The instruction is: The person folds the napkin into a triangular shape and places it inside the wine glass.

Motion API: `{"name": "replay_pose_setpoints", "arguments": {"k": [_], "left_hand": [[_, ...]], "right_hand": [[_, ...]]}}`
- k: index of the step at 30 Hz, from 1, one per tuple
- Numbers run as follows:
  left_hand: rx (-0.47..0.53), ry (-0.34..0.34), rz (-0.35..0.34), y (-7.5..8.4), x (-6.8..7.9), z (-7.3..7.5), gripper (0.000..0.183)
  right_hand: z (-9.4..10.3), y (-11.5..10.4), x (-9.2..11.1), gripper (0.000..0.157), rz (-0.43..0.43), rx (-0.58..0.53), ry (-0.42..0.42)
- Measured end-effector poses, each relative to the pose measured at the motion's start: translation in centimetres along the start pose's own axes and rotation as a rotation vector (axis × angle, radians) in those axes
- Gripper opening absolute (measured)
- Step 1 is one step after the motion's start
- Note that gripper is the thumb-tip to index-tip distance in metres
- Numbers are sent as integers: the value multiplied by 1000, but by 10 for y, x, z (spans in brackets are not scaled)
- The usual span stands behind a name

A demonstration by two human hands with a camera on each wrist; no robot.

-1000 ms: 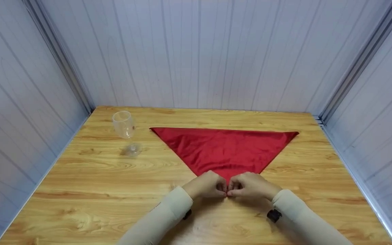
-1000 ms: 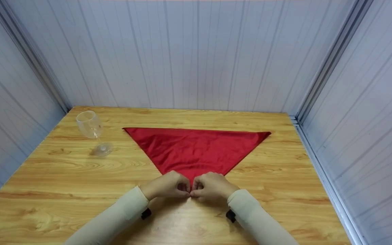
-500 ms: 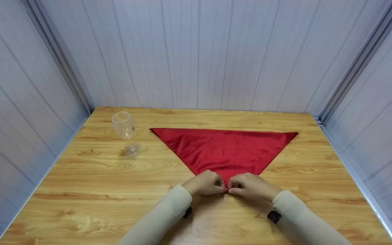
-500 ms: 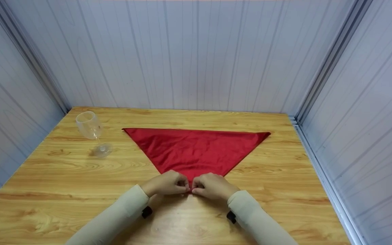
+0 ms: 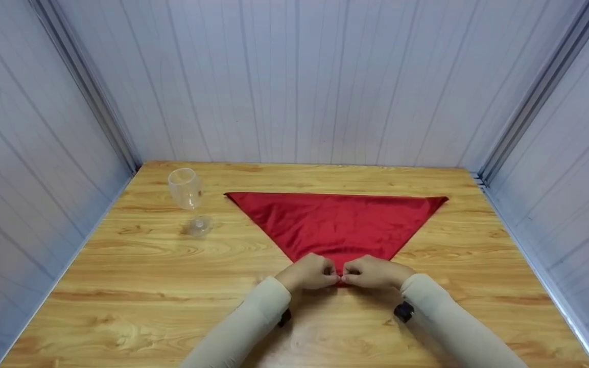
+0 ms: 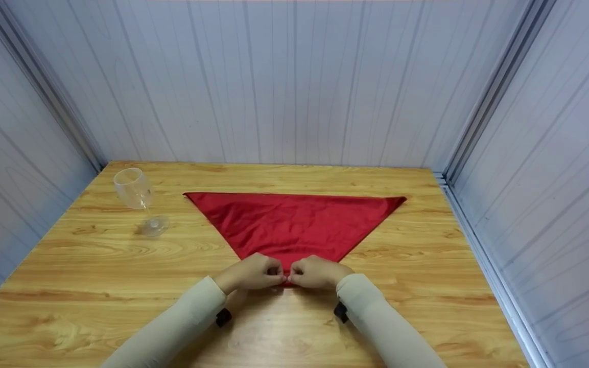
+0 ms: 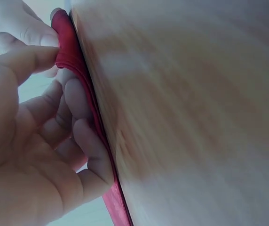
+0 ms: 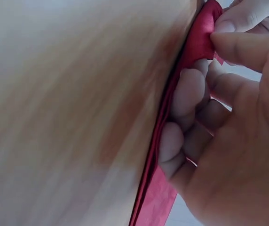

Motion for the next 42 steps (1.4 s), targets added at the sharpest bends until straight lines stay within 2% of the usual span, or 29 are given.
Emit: {"name": "replay_pose_setpoints", "arguments": {"k": [4,11,14,18,20,24,28,32,42], "left_hand": [[7,-7,42,2,0,0,25],[8,0,94,2,-1,0,29],[39,5,55,0,-2,1,23],[91,6,-77,-3,0,4,5],[92,-2,-139,-4,2,6,8],[17,0,-205,-4,8,8,15],[-92,52,-252,-1,11,8,20],[-112,90,-255,2,11,6,20],[-7,67,-176,1,4,5,4]], "right_hand": [[2,0,-1,30,-44,13,-13],[4,0,-2,35,-39,31,-10],[4,2,-1,35,-52,20,-11],[4,4,-1,24,-65,-26,7],[5,4,0,18,-64,-52,16],[4,4,1,13,-56,-79,11],[4,4,1,9,-49,-85,-2],[3,4,1,10,-47,-80,-11],[4,6,4,10,-99,-155,5]]}}
Point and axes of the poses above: each hand's wrist, its own x-axis away from the middle knuckle, its own z-axis out of the back of the hand, y = z × x, the point moved 3 cm from there along -x, towards the middle knuckle, and after that the axes turned 15 degrees about z, right-handed, at the moved point
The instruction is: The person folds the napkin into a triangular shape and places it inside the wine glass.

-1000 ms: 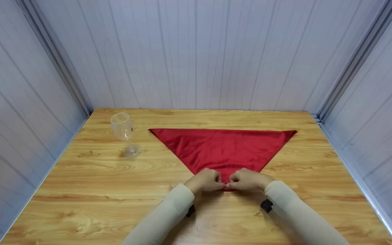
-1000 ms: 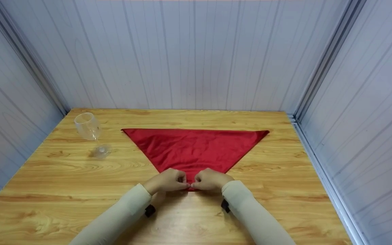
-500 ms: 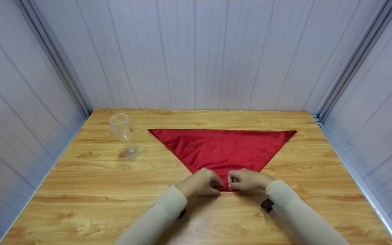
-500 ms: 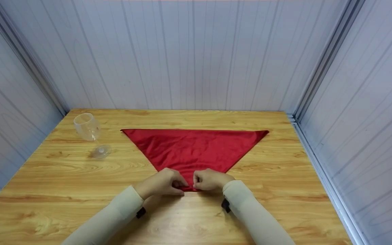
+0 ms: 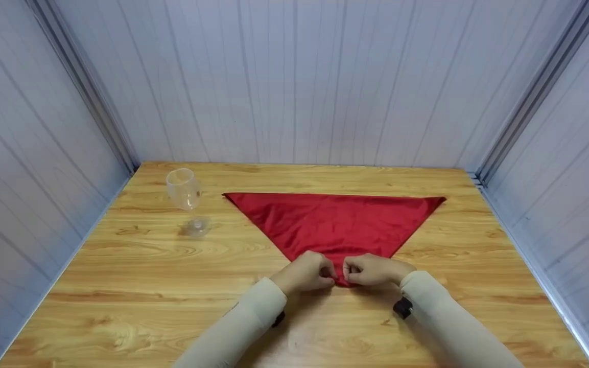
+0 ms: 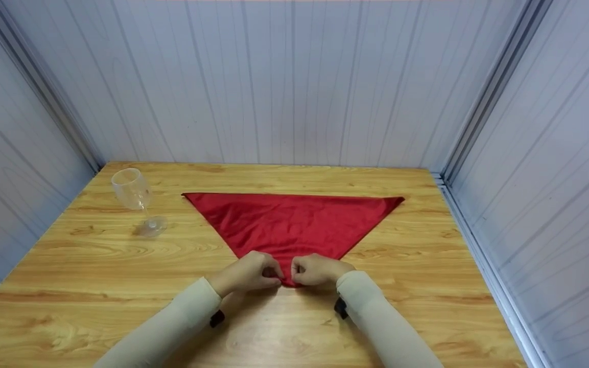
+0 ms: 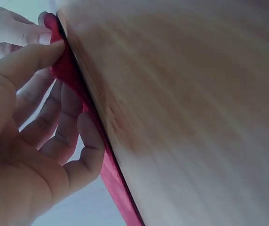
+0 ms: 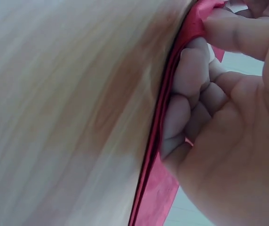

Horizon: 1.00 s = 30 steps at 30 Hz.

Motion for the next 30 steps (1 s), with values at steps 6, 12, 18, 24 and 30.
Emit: {"name": "replay_pose_setpoints", "arguments": {"k": [6,12,18,24,30], "left_hand": [[31,-30,94,-2,-4,2,8],[65,-102,231,-6,-9,2,12],[81,-141,340,-6,-12,4,17],[100,-133,388,-9,-13,4,22],[119,-112,432,-9,-11,7,24]], "right_hand": [[0,6,5,26,-16,-78,21],[-2,7,7,38,75,-57,32],[-3,5,9,30,137,21,53],[-5,4,13,17,179,135,103],[-5,5,15,10,208,188,155]]}}
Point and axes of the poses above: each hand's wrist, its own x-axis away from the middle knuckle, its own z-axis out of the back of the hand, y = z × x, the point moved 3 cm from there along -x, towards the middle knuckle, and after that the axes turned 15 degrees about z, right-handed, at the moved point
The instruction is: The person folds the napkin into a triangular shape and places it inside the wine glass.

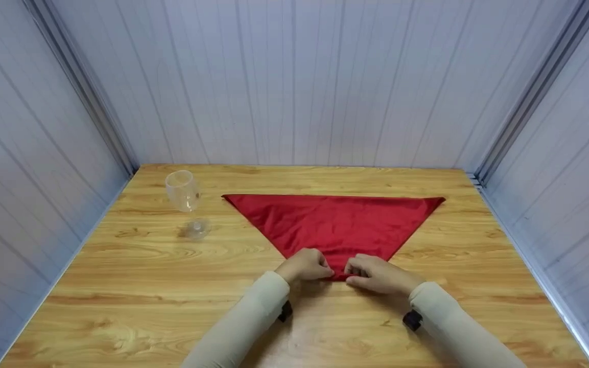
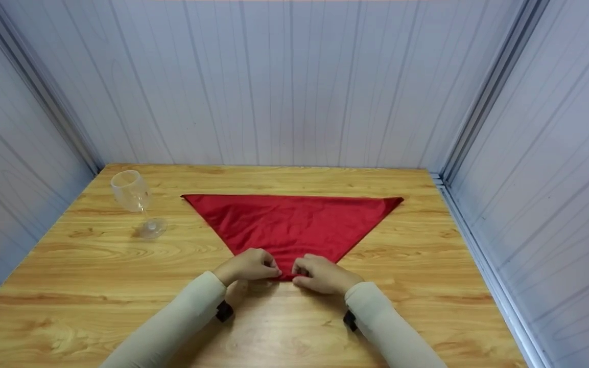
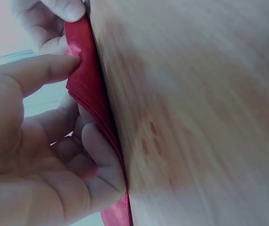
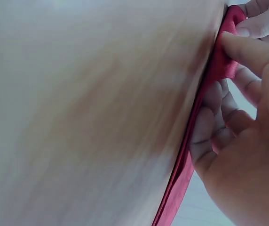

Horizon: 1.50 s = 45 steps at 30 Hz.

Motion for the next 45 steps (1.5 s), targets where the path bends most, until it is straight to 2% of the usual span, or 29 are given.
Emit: {"name": "replay_pose_setpoints", "arguments": {"k": [10,16,19,21,25,29,34,37,40,45], "left_hand": [[15,33,14,-2,0,1,33],[15,54,27,-3,-1,1,39],[7,67,22,-4,-3,1,40],[2,74,18,-4,-4,1,41],[4,97,-6,-5,-4,1,41],[7,113,-36,-5,-3,0,37],[25,89,-66,-8,-2,2,20],[56,48,-92,-10,-3,5,8],[89,22,-146,-14,-3,7,7],[87,63,-255,-16,-1,8,5]], "right_hand": [[5,6,-11,18,-53,-38,-38],[7,11,-19,25,-135,-53,-84],[8,14,-20,25,-186,-69,-80],[10,15,-20,23,-192,-76,-68],[12,14,-18,14,-168,-102,-42],[12,12,-15,7,-135,-112,-51],[12,8,-14,9,-107,-85,-49],[13,7,-14,7,-99,-50,-31],[14,4,-15,5,-97,12,-7],[15,-4,-17,7,-61,141,34]]}}
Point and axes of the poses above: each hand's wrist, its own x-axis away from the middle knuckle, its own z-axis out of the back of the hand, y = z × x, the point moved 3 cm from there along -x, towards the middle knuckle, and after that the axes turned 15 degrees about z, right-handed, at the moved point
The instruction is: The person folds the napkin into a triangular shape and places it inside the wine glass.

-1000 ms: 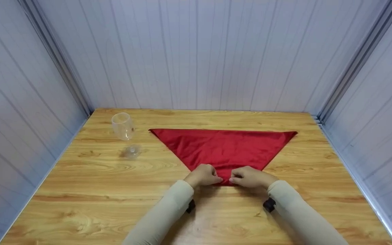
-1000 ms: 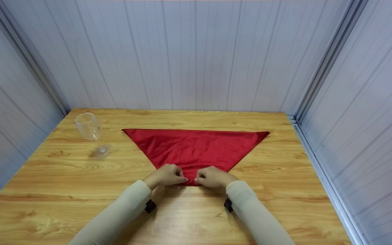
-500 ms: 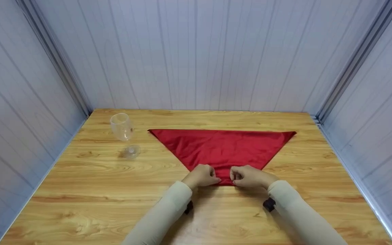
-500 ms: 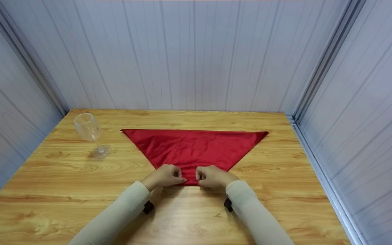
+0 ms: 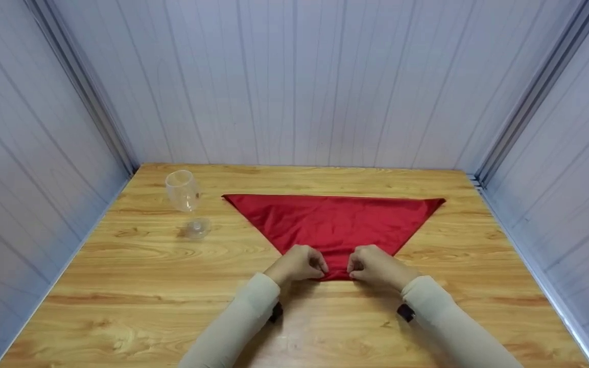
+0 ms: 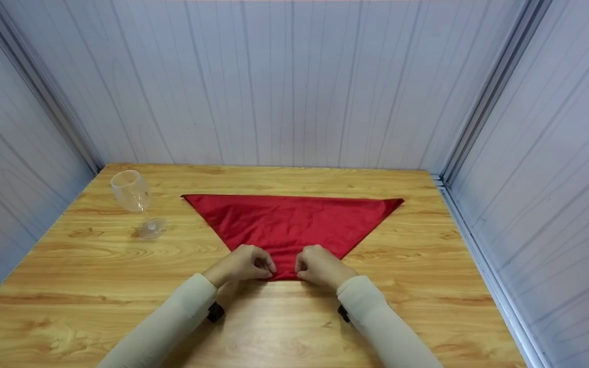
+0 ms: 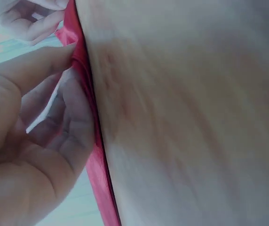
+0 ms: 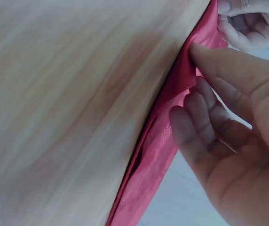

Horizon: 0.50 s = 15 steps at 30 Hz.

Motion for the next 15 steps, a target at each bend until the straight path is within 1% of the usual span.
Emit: {"name": "replay_pose_setpoints", "arguments": {"k": [4,7,10,12,15], "left_hand": [[-67,49,-53,2,3,1,6],[-101,63,-74,4,6,1,6],[-127,77,-101,7,8,1,7],[-145,88,-113,8,9,1,7],[-163,98,-117,9,10,0,9]], "right_hand": [[0,-4,0,7,10,44,18],[-1,-5,2,6,7,57,34],[-1,-4,5,4,34,73,49],[-1,-3,6,3,47,76,46],[-2,-4,8,3,36,71,21]]}}
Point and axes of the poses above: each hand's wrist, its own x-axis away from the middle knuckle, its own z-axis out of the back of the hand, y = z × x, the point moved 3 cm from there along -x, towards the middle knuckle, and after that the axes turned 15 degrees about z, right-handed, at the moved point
